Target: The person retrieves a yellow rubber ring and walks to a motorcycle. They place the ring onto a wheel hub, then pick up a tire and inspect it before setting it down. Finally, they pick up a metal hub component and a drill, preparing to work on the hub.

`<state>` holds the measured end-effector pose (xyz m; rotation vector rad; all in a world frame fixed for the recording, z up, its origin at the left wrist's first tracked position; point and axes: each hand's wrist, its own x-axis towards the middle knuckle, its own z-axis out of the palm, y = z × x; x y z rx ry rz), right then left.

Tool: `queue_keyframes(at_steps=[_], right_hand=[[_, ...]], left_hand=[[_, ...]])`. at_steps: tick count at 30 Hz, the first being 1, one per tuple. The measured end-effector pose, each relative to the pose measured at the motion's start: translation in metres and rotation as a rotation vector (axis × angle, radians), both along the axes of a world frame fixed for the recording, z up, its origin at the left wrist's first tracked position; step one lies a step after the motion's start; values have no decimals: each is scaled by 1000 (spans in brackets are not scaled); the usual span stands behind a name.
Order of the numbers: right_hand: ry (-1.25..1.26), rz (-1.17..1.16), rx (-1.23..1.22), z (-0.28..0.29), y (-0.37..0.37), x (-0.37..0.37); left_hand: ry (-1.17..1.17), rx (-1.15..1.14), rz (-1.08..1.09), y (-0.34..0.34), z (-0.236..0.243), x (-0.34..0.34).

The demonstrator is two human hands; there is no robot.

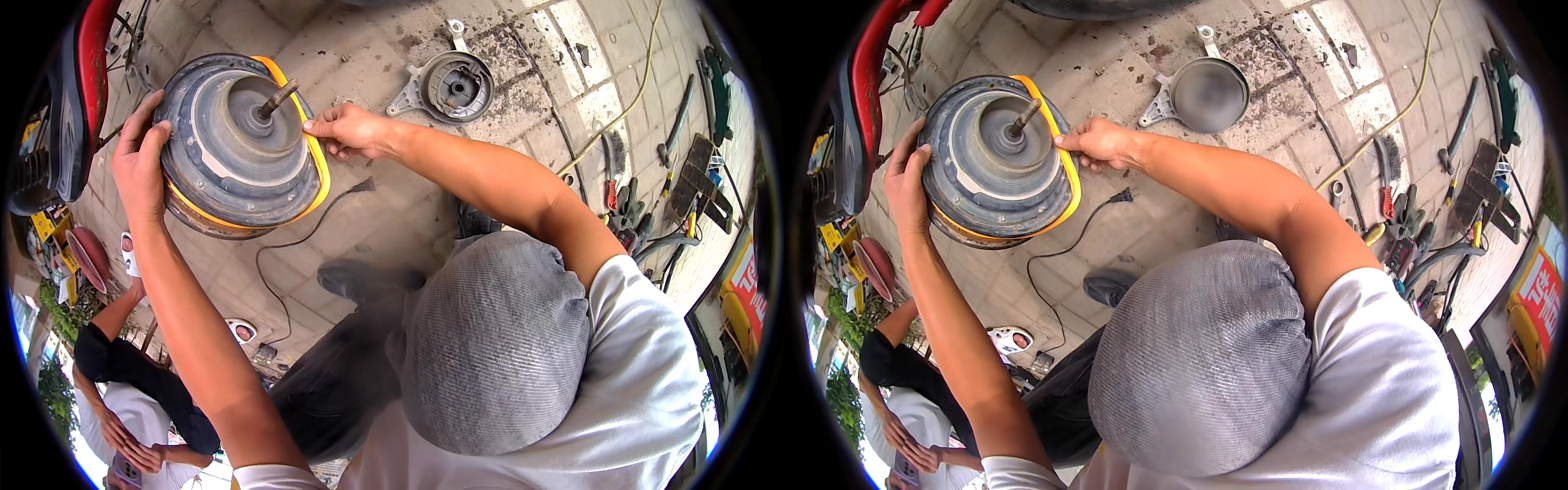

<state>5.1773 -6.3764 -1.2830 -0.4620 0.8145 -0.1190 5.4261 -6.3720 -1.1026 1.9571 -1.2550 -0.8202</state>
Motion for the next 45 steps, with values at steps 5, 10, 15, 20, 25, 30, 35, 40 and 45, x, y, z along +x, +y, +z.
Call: queue_keyframes(at_steps=[5,10,15,20,25,30,35,40,45], right_hand=[[73,35,-186,8,-7,12],[245,131,-441,14,-11,24],[178,-48,-131,10,-4,31],[236,-179,-308,10,13,42],[475,-154,-572,1,17,38],[624,-146,-517,-11,13,44],[729,-25,-546,-12,7,47],[776,-15,-581,-10,10,44],[639,-125,-701,-18,31,35]], left_hand=[[-53,35,-74,7,-1,24],[-72,12,-99,12,-6,29],[-1,-1,-114,7,-7,40],[29,-19,-133,9,-9,48],[-59,-50,-207,8,-8,37],[-64,-63,-219,9,-2,35],[-121,-79,-262,13,0,31],[-161,-98,-279,31,3,15],[-251,-167,-359,57,8,7]])
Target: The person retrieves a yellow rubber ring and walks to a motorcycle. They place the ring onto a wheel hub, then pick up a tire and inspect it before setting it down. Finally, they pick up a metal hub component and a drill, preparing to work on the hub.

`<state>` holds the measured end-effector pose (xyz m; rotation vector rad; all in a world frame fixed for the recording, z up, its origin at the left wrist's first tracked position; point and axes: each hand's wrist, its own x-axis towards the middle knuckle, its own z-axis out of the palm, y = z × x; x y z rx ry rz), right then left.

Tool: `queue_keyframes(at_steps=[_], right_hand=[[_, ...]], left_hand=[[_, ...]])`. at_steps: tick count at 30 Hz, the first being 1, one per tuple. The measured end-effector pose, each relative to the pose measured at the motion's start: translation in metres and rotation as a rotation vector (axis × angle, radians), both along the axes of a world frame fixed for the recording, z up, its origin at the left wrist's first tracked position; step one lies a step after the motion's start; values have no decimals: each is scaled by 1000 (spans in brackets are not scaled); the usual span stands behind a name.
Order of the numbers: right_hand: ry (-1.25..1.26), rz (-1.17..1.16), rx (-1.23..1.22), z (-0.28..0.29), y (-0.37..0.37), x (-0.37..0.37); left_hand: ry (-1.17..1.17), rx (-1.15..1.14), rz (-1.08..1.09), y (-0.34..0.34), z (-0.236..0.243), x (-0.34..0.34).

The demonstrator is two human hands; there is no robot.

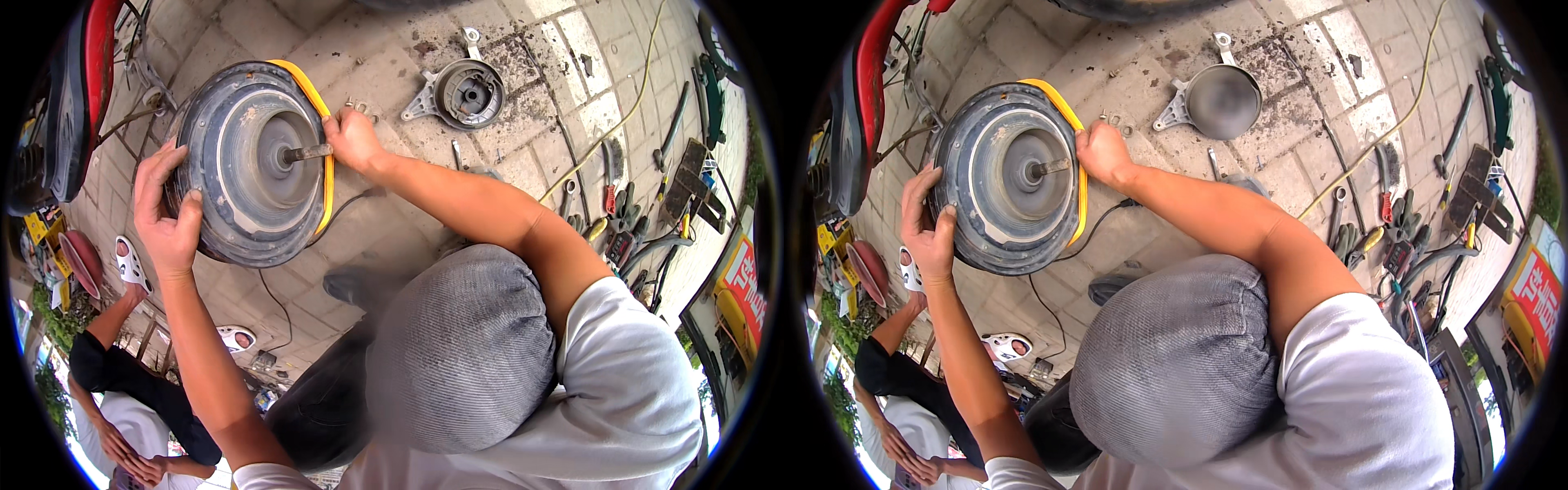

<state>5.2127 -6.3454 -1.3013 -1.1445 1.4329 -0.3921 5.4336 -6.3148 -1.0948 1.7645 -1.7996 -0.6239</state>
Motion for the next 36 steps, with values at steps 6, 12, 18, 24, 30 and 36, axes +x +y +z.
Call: queue_keyframes(at_steps=[6,12,18,24,30,36], right_hand=[[-517,68,259,5,-5,-20],[-580,207,38,29,-40,-23],[-325,355,-187,46,-38,-30],[-183,330,-282,45,-36,-35],[-217,529,-381,27,-46,-46],[-491,660,-88,-5,-66,-50]], left_hand=[[-244,-7,-122,26,5,-16],[-180,139,-41,44,16,-21],[-405,275,238,7,20,-51],[-462,187,114,14,2,-9],[-434,156,107,20,0,-7],[-418,189,94,13,0,-7]])
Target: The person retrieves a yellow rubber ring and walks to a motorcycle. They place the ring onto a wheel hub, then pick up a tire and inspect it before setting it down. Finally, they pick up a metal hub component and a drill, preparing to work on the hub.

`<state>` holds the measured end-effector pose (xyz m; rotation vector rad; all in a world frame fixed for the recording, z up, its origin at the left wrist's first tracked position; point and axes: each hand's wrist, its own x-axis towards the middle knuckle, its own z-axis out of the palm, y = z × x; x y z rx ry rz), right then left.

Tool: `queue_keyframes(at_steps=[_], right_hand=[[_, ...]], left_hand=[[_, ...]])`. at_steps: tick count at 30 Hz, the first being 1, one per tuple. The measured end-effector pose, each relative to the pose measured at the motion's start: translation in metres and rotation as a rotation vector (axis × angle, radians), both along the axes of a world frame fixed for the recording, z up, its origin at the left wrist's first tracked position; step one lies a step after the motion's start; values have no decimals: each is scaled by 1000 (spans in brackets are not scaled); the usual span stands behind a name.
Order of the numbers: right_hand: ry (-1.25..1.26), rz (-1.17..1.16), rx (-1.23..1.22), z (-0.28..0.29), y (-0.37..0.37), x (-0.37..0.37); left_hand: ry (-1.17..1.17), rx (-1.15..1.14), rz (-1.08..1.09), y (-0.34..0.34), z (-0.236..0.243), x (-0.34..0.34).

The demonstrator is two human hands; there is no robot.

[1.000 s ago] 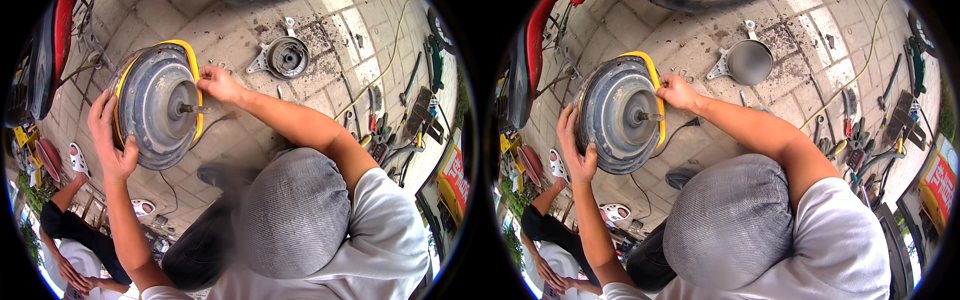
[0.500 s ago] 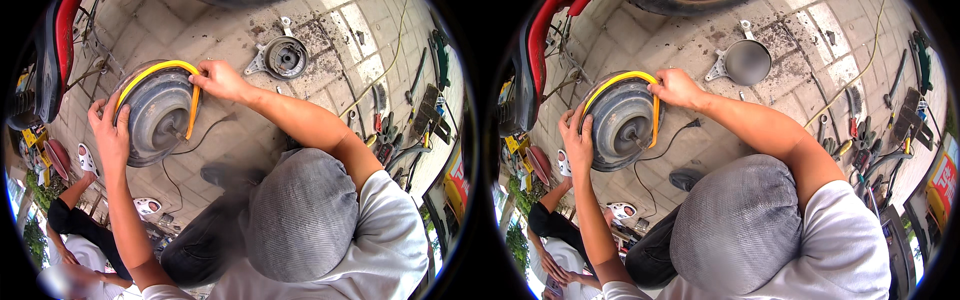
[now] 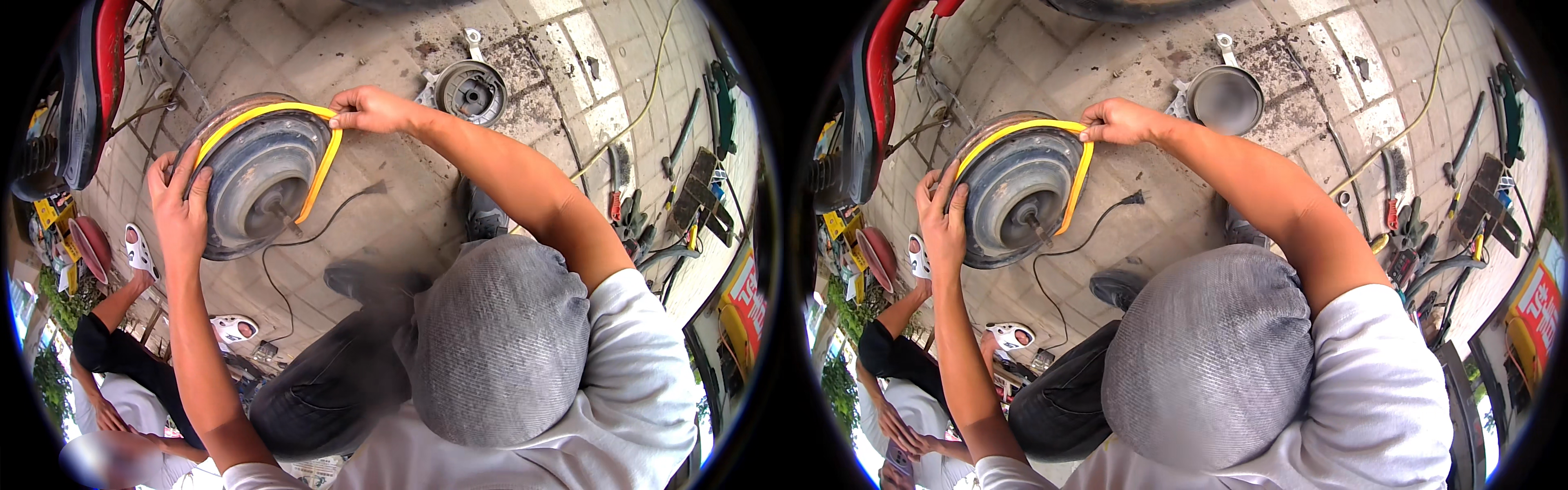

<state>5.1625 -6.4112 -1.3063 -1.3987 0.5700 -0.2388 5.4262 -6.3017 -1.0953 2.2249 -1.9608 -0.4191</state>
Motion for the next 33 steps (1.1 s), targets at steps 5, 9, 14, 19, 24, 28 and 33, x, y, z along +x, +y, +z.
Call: queue_keyframes(at_steps=[5,9,14,19,24,28,33], right_hand=[[71,-18,377,-14,-6,8],[88,-24,343,-4,1,15],[-78,-264,722,-7,24,16],[28,-375,697,3,50,8],[113,-283,779,17,94,18],[181,-384,769,13,92,28],[260,-358,448,-2,94,28]], left_hand=[[30,0,10,-4,2,-15],[16,-22,34,-1,2,-12],[38,-54,34,-4,-7,-3],[68,-2,90,-8,-10,9],[93,36,142,-20,-12,6],[90,43,173,-23,-10,-4],[86,38,149,-23,-10,4]])
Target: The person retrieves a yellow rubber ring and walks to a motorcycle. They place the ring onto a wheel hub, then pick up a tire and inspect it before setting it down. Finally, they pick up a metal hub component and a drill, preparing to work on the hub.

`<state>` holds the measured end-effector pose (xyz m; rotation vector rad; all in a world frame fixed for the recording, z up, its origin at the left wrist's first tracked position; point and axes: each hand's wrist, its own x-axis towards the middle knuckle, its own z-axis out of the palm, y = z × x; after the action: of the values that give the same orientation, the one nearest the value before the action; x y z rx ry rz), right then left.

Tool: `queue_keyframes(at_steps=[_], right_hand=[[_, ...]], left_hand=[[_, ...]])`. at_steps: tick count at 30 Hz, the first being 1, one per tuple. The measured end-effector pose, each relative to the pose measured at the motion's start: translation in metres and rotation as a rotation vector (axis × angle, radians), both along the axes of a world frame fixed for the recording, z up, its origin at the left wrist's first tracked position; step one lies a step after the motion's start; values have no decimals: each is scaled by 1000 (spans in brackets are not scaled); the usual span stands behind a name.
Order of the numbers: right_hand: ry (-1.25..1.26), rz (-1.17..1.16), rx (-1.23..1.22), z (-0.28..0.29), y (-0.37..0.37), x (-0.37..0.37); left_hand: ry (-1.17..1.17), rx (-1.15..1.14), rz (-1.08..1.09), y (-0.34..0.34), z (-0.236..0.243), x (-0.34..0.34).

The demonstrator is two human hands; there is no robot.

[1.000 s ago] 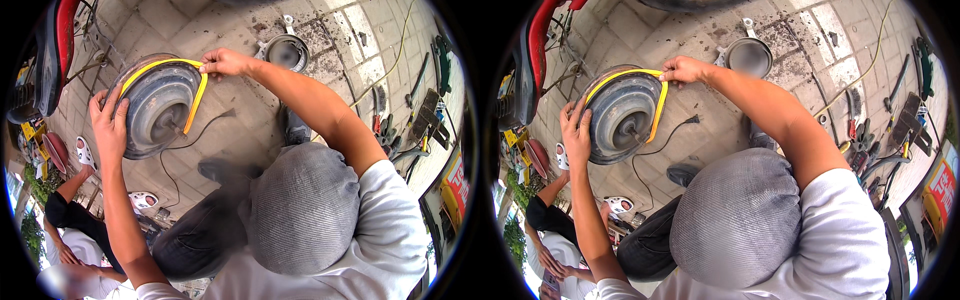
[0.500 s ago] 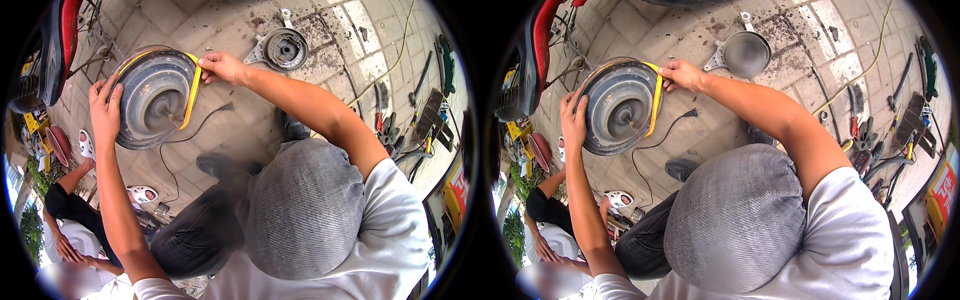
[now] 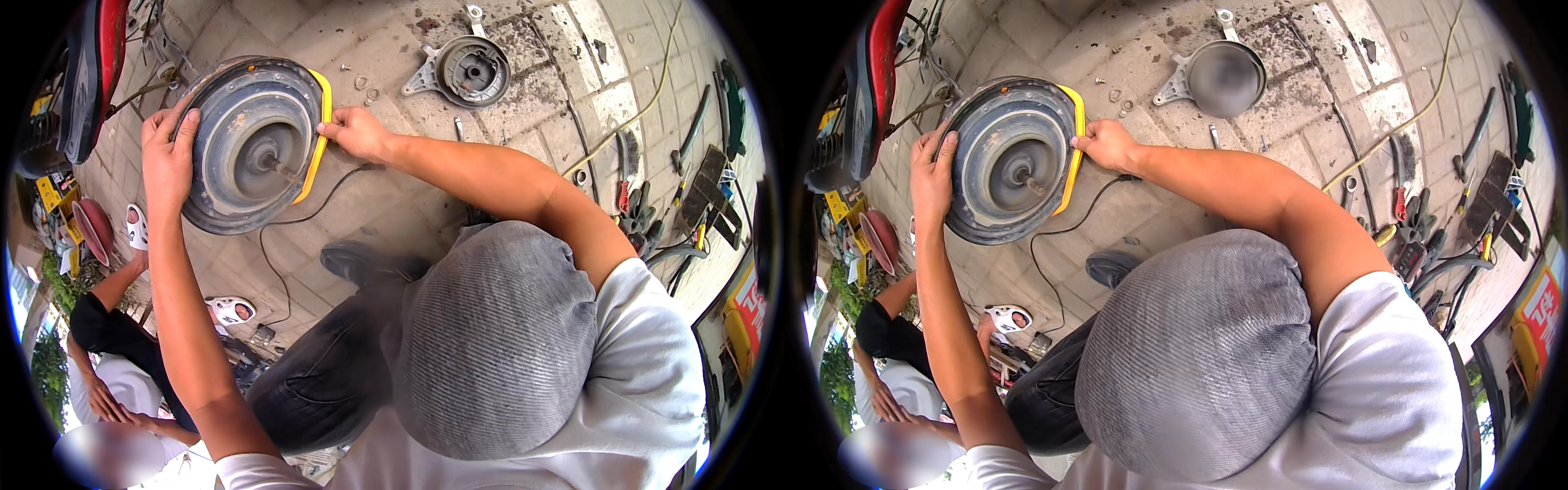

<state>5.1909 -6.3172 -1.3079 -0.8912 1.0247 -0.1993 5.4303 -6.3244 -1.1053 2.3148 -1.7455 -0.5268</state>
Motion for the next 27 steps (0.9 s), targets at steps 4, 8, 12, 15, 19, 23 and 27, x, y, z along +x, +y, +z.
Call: queue_keyframes(at_steps=[4,8,12,15,19,23,27], right_hand=[[168,173,-254,-2,-3,-10],[273,361,-354,-2,-8,-7],[281,436,-429,-4,-9,-4],[292,430,-464,-7,-7,-4],[298,442,-535,-9,-8,3],[165,322,-534,-15,-8,3],[-156,121,95,-13,-13,-3]], left_hand=[[40,-33,-53,8,-4,12],[41,-67,-98,19,-7,27],[64,-61,-123,19,-12,41],[94,-48,-119,15,-16,48],[107,-32,-90,11,-17,46],[112,-36,-106,6,-14,41],[44,-103,-154,28,-6,29]])
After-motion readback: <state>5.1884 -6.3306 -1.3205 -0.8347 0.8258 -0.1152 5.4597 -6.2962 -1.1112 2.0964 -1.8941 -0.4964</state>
